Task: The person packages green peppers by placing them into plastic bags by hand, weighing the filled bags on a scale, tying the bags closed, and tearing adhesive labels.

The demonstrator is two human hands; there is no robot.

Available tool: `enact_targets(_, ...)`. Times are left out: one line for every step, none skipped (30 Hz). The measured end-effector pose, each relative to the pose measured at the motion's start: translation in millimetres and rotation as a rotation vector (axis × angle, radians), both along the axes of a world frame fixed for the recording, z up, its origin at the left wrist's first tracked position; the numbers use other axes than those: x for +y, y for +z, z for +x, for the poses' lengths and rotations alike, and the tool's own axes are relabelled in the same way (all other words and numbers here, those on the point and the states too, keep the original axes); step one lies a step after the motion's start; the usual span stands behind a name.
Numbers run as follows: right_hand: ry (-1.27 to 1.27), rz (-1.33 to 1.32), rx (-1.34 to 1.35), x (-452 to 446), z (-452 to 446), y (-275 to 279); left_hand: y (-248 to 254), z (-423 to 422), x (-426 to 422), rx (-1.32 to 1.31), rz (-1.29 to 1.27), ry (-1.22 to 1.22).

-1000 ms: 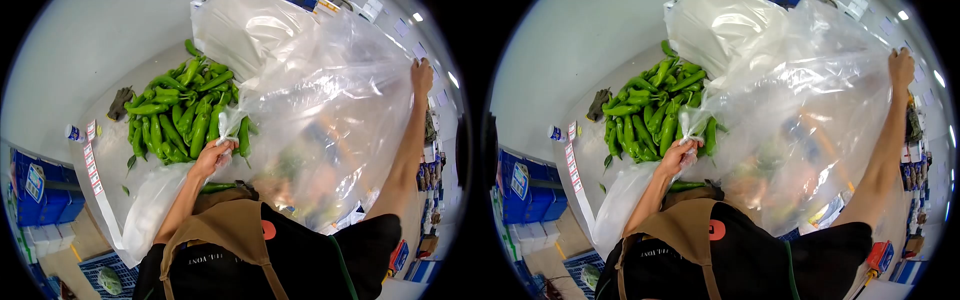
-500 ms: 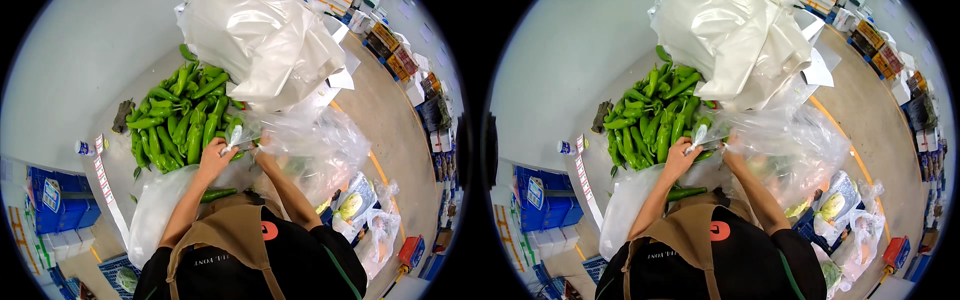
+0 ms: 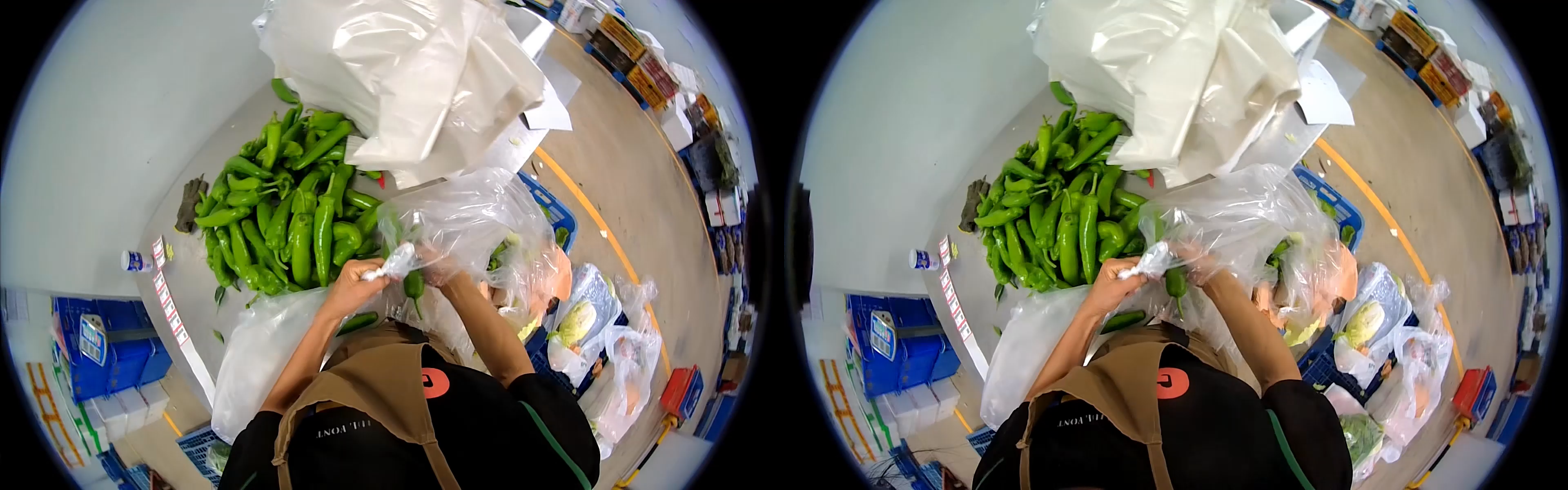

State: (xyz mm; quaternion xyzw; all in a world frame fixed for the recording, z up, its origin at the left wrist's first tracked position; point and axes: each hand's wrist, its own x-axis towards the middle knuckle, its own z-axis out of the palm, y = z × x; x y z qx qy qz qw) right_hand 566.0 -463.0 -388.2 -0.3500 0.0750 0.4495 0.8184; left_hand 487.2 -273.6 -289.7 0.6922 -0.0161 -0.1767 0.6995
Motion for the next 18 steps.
enact_targets(0.006,0.007,0.025,-2.1,-9.3,-2.6,8.7,-2.5,-2.0,0.114,-0.024,-0.047)
enact_targets(-0.016,0.000,0.040,-3.5,-17.4,-4.3,16.7,-5.1,-4.9,0.221,0.035,-0.125)
enact_targets(-0.038,-0.008,0.051,-6.2,-24.7,-5.8,20.3,-7.8,-7.2,0.196,0.017,-0.206)
enact_targets(-0.076,-0.030,0.049,-10.1,-31.8,-7.2,22.5,-12.6,-8.4,0.171,-0.005,-0.285)
enact_targets(-0.120,-0.056,0.043,-15.0,-37.5,-7.6,22.7,-18.6,-7.2,0.144,-0.028,-0.359)
enact_targets(-0.179,-0.095,0.022,-22.8,-40.4,-7.2,12.2,-26.3,-1.9,0.015,-0.065,-0.411)
enact_targets(-0.244,-0.143,-0.005,-31.8,-43.6,-6.3,19.3,-31.2,4.0,-0.086,-0.123,-0.418)
enact_targets(-0.322,-0.205,-0.044,-44.0,-45.1,-4.2,32.4,-37.3,10.9,-0.184,-0.183,-0.426)
enact_targets(-0.410,-0.283,-0.095,-59.3,-44.4,-1.8,45.4,-44.8,15.9,-0.277,-0.245,-0.432)
enact_targets(-0.497,-0.369,-0.154,-77.1,-42.8,0.9,53.8,-50.3,18.7,-0.269,-0.363,-0.415)
enact_targets(-0.577,-0.475,-0.222,-96.7,-41.7,3.9,62.8,-54.8,20.7,-0.250,-0.483,-0.389)
enact_targets(-0.652,-0.599,-0.289,-117.2,-42.3,7.5,77.4,-58.2,23.1,-0.301,-0.192,-0.357)
enact_targets(-0.703,-0.726,-0.354,-138.7,-43.2,12.2,91.0,-57.8,25.1,-0.354,0.103,-0.324)
enact_targets(-0.740,-0.854,-0.414,-158.9,-48.0,16.6,99.1,-59.9,22.5,-0.338,0.167,-0.255)
enact_targets(-0.749,-0.999,-0.469,-181.4,-55.6,20.7,102.6,-63.0,20.2,-0.321,0.234,-0.183)
enact_targets(-0.728,-1.151,-0.516,-201.9,-65.1,23.3,101.2,-67.7,23.7,-0.290,0.241,-0.189)
enact_targets(-0.684,-1.306,-0.547,-222.4,-78.7,24.9,100.6,-78.6,25.4,-0.304,0.238,-0.245)
enact_targets(-0.611,-1.464,-0.570,-242.6,-96.7,25.0,100.4,-89.8,22.9,-0.318,0.232,-0.303)
